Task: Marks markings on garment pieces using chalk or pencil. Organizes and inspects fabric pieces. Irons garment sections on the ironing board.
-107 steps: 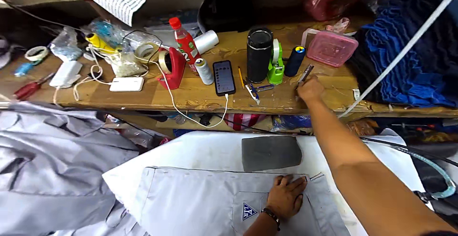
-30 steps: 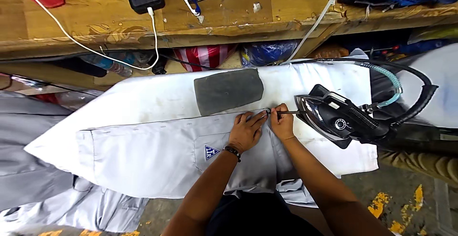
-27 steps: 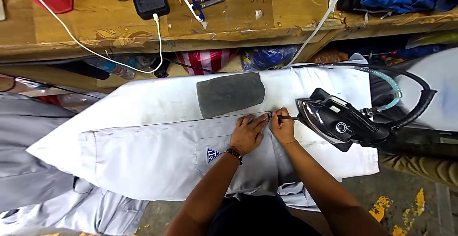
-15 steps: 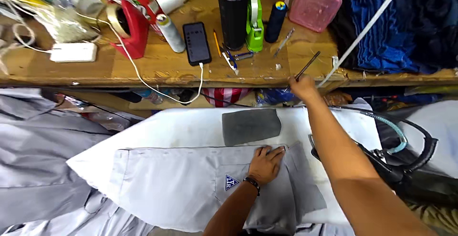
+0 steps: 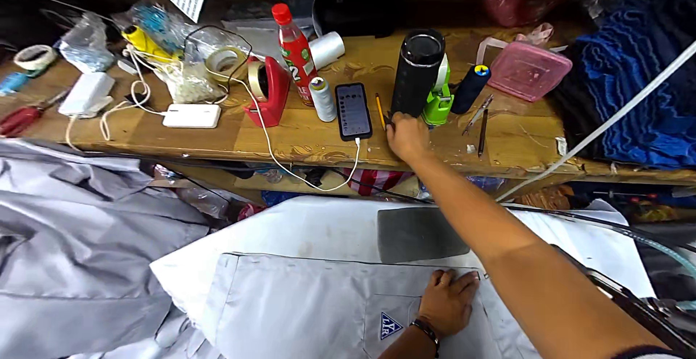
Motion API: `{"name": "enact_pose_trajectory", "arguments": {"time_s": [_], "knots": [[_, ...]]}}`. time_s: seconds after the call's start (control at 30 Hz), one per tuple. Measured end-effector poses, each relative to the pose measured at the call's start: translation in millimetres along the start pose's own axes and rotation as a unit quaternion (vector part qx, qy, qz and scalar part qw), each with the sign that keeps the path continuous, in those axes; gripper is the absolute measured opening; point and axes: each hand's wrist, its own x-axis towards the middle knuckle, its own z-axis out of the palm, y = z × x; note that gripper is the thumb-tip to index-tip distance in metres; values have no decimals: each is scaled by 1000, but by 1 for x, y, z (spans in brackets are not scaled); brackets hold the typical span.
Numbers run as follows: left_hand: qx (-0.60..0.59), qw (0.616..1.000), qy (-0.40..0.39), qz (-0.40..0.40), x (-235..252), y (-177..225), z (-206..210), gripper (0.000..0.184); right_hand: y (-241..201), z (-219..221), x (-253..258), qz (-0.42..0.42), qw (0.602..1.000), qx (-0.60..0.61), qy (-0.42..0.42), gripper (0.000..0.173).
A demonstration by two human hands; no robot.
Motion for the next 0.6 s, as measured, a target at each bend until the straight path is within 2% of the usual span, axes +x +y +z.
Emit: {"name": "enact_pose_trajectory", "arguments": {"time_s": [0.13,0.33,0.5,0.6], "knots": [[-2,1000,3,0,-3,4,-10,45,-24,14,26,52,998,-23,-24,43],[-15,1000,12,1,-3,8,-17,42,-39,14,35,81,995,-46,-38,25],[-17,1000,-8,-8,-2,7,-11,42,-40,1,26,107,993,29,-37,27],[-9,1000,10,-3,-1,4,-2,41,-22,-8,-4,79,984,157,12,26]]}}
